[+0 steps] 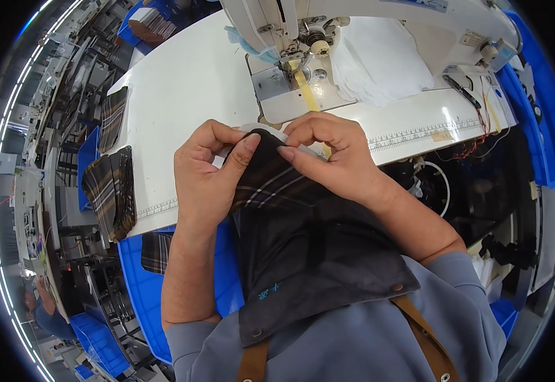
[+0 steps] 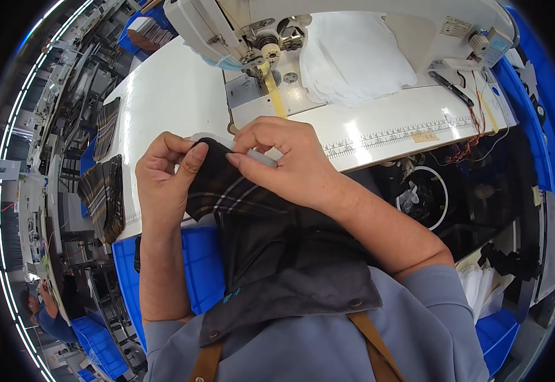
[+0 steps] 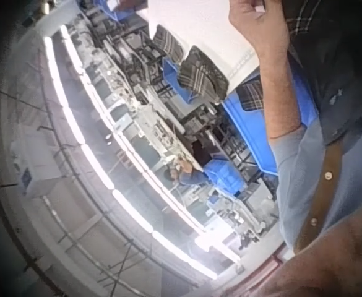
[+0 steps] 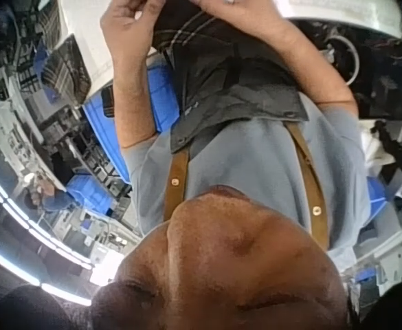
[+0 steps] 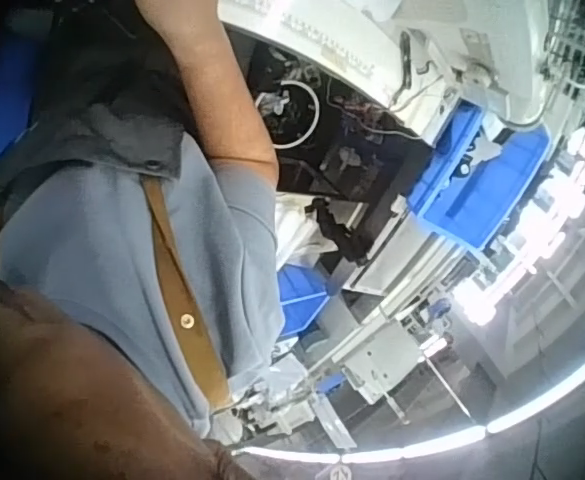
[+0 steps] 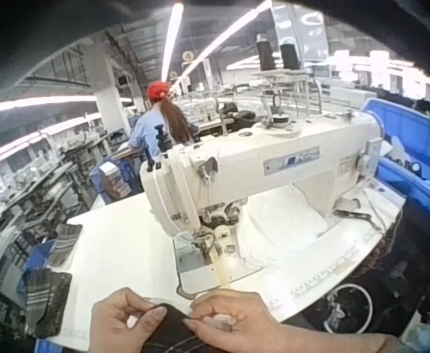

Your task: Sewing and inspecting plaid fabric panels at a workshop sewing station.

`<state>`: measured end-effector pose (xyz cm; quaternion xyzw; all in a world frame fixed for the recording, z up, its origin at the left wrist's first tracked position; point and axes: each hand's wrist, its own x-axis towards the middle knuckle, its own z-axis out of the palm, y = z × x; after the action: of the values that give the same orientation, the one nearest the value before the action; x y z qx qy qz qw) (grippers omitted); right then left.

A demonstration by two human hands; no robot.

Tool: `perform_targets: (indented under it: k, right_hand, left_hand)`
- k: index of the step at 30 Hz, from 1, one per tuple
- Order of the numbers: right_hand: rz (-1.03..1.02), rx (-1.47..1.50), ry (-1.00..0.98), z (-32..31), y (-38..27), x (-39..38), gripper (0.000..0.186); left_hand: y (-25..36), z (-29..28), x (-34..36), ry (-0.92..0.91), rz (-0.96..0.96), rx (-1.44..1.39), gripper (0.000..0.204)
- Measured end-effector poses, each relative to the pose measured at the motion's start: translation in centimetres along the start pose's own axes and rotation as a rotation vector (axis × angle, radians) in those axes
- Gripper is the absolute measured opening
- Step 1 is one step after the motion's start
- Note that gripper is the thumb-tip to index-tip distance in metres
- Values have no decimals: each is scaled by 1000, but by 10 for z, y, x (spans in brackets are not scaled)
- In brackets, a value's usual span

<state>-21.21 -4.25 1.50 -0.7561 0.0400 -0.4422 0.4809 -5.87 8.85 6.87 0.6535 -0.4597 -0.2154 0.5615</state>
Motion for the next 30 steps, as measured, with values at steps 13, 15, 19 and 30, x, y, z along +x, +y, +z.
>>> perform_targets:
  k: [13, 15, 19, 30]
  right_hand:
    - [238, 174, 7, 2, -4, -2, 14]
    - [249, 178, 2, 1, -4, -3, 14]
    - [261, 183, -5, 3, -3, -4, 15]
    - [225, 178, 20, 6, 3, -3, 15]
  left_hand:
    - [8, -2, -7, 52, -43, -38, 18]
    - [12, 1, -7, 54, -62, -43, 18]
    - [14, -4, -7, 22, -63, 118, 21]
    - [3, -4, -3, -6, -60, 89, 21]
